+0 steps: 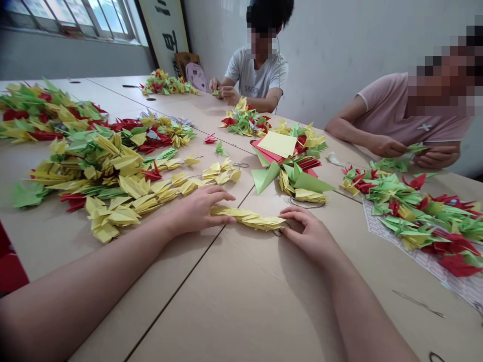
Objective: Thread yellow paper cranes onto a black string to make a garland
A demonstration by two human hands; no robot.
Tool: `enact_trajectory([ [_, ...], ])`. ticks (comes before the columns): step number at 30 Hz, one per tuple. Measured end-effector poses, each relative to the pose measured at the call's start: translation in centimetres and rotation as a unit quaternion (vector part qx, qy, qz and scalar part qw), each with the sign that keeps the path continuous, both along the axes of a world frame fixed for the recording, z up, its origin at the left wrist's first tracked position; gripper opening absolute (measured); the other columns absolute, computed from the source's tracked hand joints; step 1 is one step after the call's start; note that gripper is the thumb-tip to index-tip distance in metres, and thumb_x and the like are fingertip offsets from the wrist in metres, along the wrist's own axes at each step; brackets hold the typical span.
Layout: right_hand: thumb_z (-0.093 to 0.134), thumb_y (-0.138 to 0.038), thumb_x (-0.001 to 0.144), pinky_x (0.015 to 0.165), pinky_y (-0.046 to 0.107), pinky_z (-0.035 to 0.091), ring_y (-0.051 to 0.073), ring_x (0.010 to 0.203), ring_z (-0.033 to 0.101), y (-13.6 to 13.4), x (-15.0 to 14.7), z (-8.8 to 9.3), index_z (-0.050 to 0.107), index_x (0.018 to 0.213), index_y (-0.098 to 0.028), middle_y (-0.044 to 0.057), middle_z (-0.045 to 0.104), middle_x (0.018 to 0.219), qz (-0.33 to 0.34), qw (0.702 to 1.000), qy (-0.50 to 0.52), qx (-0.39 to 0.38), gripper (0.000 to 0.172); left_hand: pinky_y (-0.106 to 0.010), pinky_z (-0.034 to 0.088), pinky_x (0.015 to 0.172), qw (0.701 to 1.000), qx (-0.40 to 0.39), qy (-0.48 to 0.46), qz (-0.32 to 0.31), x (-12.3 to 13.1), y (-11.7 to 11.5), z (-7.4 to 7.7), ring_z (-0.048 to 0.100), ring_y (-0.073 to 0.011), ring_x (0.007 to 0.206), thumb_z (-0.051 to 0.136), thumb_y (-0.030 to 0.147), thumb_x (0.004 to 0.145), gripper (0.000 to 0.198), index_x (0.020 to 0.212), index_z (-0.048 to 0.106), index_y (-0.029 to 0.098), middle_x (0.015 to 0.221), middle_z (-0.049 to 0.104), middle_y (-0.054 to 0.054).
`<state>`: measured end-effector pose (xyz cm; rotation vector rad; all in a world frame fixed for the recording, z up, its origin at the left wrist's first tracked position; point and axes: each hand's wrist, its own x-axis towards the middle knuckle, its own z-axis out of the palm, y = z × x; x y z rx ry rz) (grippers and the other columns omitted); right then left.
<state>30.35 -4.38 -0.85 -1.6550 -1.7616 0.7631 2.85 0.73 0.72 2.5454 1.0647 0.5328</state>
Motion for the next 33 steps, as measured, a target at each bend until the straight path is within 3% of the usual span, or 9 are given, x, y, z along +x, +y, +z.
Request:
enact_trajectory([
  [6,0.054,-0.033,0.071,0.08,0.04,0.042,0.022,0.085,0.056,0.2,-0.7,-0.5,0.06,0.067,-0.019,0.007,0.06,0.086,0.042,0.994,-0.073,0.064,0.015,-0.035,0.034,0.094,0.997,0.068,-0.01,0.019,0.2,-0.5,1.0,0.044,-0.0211,0.108,0.046,0.058,0.075,0.053,0.111,0.054,0.02,0.112,0.052,-0.007],
  [12,0.054,-0.035,0.074,0.079,0.036,0.042,0.02,0.084,0.054,0.1,-0.7,-0.8,0.058,0.072,-0.019,0.006,0.06,0.085,0.062,0.992,-0.056,0.099,0.017,-0.039,0.035,0.091,0.989,0.109,0.075,-0.065,6.7,-2.6,1.7,0.044,-0.0255,0.108,0.048,0.055,0.075,0.057,0.118,0.048,0.017,0.112,0.053,-0.01],
  [15,0.053,-0.037,0.074,0.068,0.032,0.044,0.018,0.074,0.054,0.0,-0.6,-0.9,0.056,0.076,-0.019,0.004,0.06,0.078,0.051,0.997,-0.016,0.061,0.018,-0.034,0.041,0.08,0.989,0.06,0.123,-0.064,8.4,-2.6,0.9,0.054,-0.0215,0.091,0.042,0.039,0.084,0.032,0.101,0.058,0.016,0.094,0.058,-0.009],
  [20,0.053,-0.038,0.075,0.06,0.028,0.043,0.015,0.063,0.054,0.4,-0.4,-1.2,0.052,0.075,-0.019,0.0,0.057,0.067,0.046,0.994,0.095,0.025,0.019,-0.028,0.042,0.081,0.997,0.021,0.054,-0.046,7.5,-2.1,-0.6,0.053,-0.0182,0.092,0.041,0.038,0.085,0.034,0.105,0.056,0.015,0.097,0.056,-0.008],
  [24,0.052,-0.038,0.076,0.058,0.027,0.041,0.014,0.062,0.052,0.7,-0.4,-1.5,0.049,0.075,-0.02,-0.001,0.054,0.065,0.019,0.992,0.119,0.034,0.019,-0.029,0.041,0.085,0.998,0.029,0.041,-0.041,7.1,-1.8,-0.7,0.052,-0.0186,0.095,0.04,0.035,0.086,0.033,0.105,0.056,0.013,0.097,0.057,-0.009],
  [28,0.051,-0.04,0.077,0.064,0.03,0.042,0.016,0.069,0.052,0.5,-0.7,-1.1,0.051,0.081,-0.02,0.001,0.056,0.075,0.006,0.995,0.078,0.059,0.02,-0.029,0.041,0.085,0.998,0.022,0.03,-0.049,7.1,-1.7,-0.4,0.052,-0.0178,0.095,0.039,0.034,0.086,0.032,0.105,0.056,0.014,0.098,0.057,-0.008],
  [33,0.06,-0.034,0.07,0.082,0.036,0.038,0.02,0.089,0.051,0.5,-1.1,-0.5,0.056,0.071,-0.019,0.005,0.057,0.087,0.075,0.99,-0.054,0.109,0.016,-0.028,0.042,0.085,0.998,0.018,0.017,-0.053,6.9,-1.6,-0.4,0.053,-0.017,0.094,0.038,0.031,0.086,0.031,0.105,0.056,0.014,0.099,0.057,-0.009],
])
